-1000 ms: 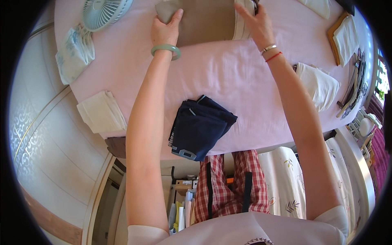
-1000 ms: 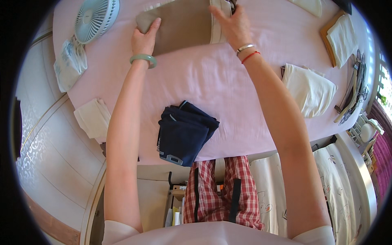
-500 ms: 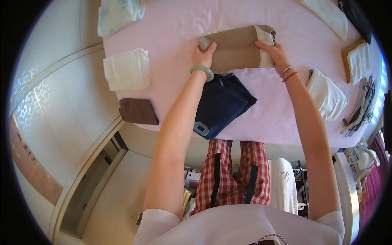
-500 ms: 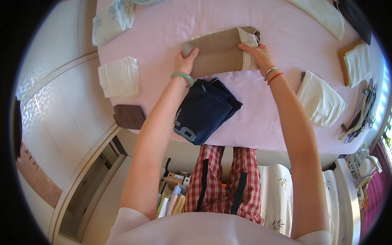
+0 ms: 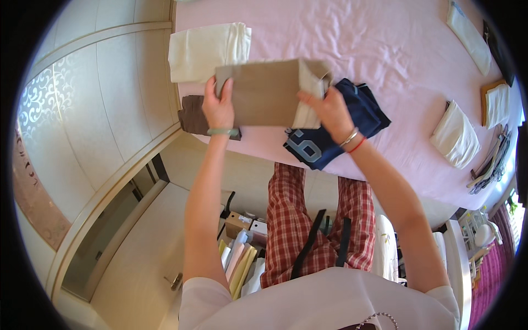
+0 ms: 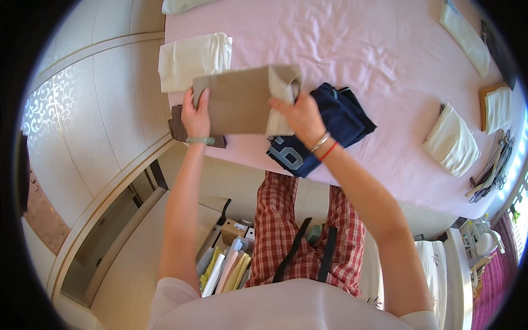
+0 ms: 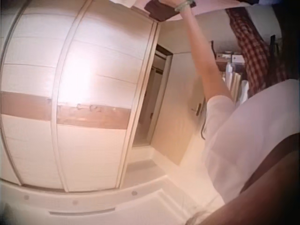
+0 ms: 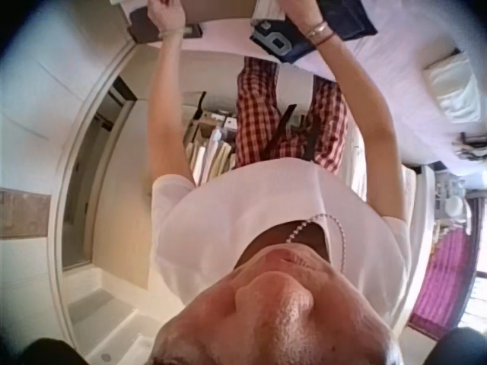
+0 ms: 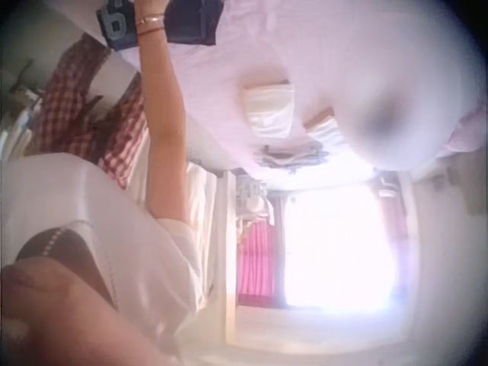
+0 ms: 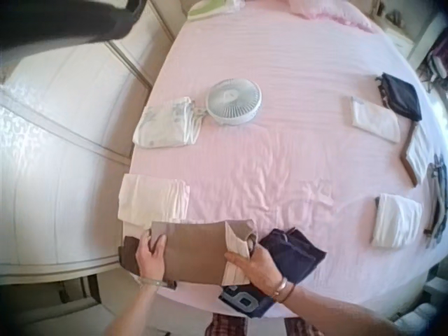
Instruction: The person folds several pieces of clothing on a bed. They handle a dark blue t-shirt, a black t-shirt with a graphic, and a beige t-shirt, smoothing and folding each item into a neat stack. The person also briefly handles a pair of dark blue shorts.
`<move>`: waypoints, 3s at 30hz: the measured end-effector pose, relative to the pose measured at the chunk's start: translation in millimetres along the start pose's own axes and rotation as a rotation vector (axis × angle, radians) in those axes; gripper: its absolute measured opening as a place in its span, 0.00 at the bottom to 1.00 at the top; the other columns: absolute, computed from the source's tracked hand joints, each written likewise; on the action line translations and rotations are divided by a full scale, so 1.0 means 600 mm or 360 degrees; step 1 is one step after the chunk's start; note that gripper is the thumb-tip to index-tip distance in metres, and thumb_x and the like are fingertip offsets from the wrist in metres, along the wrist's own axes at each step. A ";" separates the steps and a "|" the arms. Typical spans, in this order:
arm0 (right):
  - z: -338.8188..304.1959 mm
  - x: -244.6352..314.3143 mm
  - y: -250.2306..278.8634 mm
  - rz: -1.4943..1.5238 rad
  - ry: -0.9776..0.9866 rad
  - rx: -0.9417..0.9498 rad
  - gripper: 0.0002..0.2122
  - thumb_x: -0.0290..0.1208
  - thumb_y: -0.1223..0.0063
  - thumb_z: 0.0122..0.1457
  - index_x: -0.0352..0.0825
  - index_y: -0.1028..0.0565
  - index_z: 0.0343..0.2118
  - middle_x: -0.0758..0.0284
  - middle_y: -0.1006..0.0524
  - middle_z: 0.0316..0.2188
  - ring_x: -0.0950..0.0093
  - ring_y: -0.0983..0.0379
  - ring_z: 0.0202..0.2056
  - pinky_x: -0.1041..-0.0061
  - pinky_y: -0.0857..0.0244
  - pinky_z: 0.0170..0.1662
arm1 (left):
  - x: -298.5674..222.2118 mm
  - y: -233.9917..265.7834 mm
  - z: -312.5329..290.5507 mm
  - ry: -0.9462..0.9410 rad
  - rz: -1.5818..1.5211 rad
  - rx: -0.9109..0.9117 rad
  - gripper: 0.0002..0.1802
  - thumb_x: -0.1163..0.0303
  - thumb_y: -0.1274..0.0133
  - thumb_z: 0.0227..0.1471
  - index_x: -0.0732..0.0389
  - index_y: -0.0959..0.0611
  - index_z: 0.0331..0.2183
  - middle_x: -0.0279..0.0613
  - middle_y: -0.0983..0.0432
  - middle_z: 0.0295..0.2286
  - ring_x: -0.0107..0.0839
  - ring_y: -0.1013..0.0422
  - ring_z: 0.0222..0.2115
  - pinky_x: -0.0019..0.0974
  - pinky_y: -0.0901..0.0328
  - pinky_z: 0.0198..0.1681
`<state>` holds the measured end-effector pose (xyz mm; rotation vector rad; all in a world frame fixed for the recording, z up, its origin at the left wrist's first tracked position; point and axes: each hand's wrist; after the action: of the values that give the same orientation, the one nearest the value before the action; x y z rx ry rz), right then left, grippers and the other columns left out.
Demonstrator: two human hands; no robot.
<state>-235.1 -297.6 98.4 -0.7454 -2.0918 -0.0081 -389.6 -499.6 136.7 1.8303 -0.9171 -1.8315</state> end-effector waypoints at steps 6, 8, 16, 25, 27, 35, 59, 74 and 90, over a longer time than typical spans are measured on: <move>-0.045 -0.092 -0.162 -0.0185 -0.0243 -0.0008 0.20 0.41 0.35 0.50 0.24 0.25 0.29 0.66 0.28 0.17 0.79 0.37 0.20 0.71 0.37 0.26 | 0.160 0.125 -0.026 0.0059 0.0007 -0.0098 0.19 0.67 0.43 0.57 0.64 0.24 0.48 0.42 0.21 0.39 0.26 0.27 0.39 0.30 0.33 0.45; -0.038 -0.129 -0.205 -0.0081 -0.0231 -0.0049 0.20 0.42 0.34 0.50 0.24 0.26 0.26 0.68 0.30 0.16 0.79 0.38 0.20 0.72 0.39 0.24 | 0.201 0.142 -0.020 0.0060 -0.0005 -0.0095 0.19 0.67 0.43 0.57 0.64 0.25 0.48 0.42 0.21 0.39 0.26 0.27 0.39 0.30 0.33 0.45; -0.002 -0.209 -0.273 -0.0689 -0.0060 -0.0388 0.29 0.43 0.35 0.51 0.27 0.35 0.48 0.55 0.25 0.33 0.58 0.29 0.33 0.62 0.35 0.36 | 0.281 0.157 0.030 -0.0091 0.0282 0.0036 0.27 0.68 0.49 0.60 0.55 0.32 0.59 0.49 0.40 0.59 0.44 0.39 0.57 0.41 0.42 0.57; 0.004 -0.080 -0.318 -0.2131 0.1034 0.0230 0.30 0.41 0.46 0.58 0.34 0.38 0.61 0.61 0.43 0.65 0.65 0.52 0.67 0.60 0.61 0.68 | 0.256 0.083 -0.014 -0.0639 0.0699 0.0471 0.28 0.54 0.57 0.62 0.49 0.35 0.62 0.39 0.49 0.64 0.41 0.54 0.65 0.54 0.61 0.65; 0.041 -0.122 -0.330 -0.2238 0.1055 0.0255 0.30 0.43 0.48 0.59 0.35 0.38 0.61 0.62 0.44 0.65 0.65 0.53 0.67 0.60 0.61 0.68 | 0.282 0.071 -0.003 -0.0653 0.0749 0.0454 0.29 0.52 0.58 0.62 0.48 0.35 0.62 0.37 0.48 0.64 0.40 0.54 0.65 0.54 0.61 0.65; 0.097 -0.218 -0.297 -0.2612 0.1054 0.0194 0.32 0.50 0.48 0.56 0.41 0.38 0.62 0.66 0.46 0.66 0.68 0.56 0.68 0.59 0.66 0.68 | 0.334 0.044 0.010 -0.0790 0.0714 0.0533 0.32 0.50 0.55 0.59 0.49 0.35 0.62 0.40 0.47 0.64 0.41 0.53 0.65 0.55 0.61 0.65; 0.159 -0.127 -0.290 -0.1755 0.0008 0.0442 0.36 0.45 0.32 0.43 0.31 0.34 0.54 0.54 0.29 0.49 0.59 0.31 0.50 0.65 0.37 0.55 | 0.281 0.044 -0.171 0.1546 -0.1747 -0.0115 0.36 0.58 0.38 0.52 0.61 0.34 0.56 0.38 0.33 0.51 0.30 0.35 0.51 0.38 0.38 0.53; 0.019 0.085 -0.184 0.0312 -0.0845 0.0916 0.38 0.49 0.41 0.55 0.29 0.40 0.61 0.62 0.33 0.57 0.74 0.35 0.55 0.73 0.40 0.58 | 0.086 0.095 -0.142 0.1738 -0.2327 0.0145 0.28 0.68 0.44 0.57 0.61 0.33 0.56 0.41 0.31 0.51 0.34 0.31 0.50 0.38 0.33 0.52; 0.110 0.279 -0.011 0.0202 0.0715 -0.0354 0.36 0.20 0.41 0.51 0.32 0.44 0.64 0.68 0.28 0.51 0.77 0.34 0.52 0.74 0.40 0.57 | -0.212 -0.178 0.108 0.0736 -0.1917 0.0381 0.29 0.63 0.47 0.59 0.59 0.35 0.58 0.35 0.35 0.53 0.27 0.36 0.52 0.33 0.37 0.54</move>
<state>-358.9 -200.6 185.9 -0.9139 -1.6283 -0.3147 -426.4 -325.8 151.4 3.1560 0.2774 -1.6484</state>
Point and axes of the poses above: each hand's wrist, its own z-axis towards the middle knuckle, its own y-axis out of the back of the hand, x = y × z
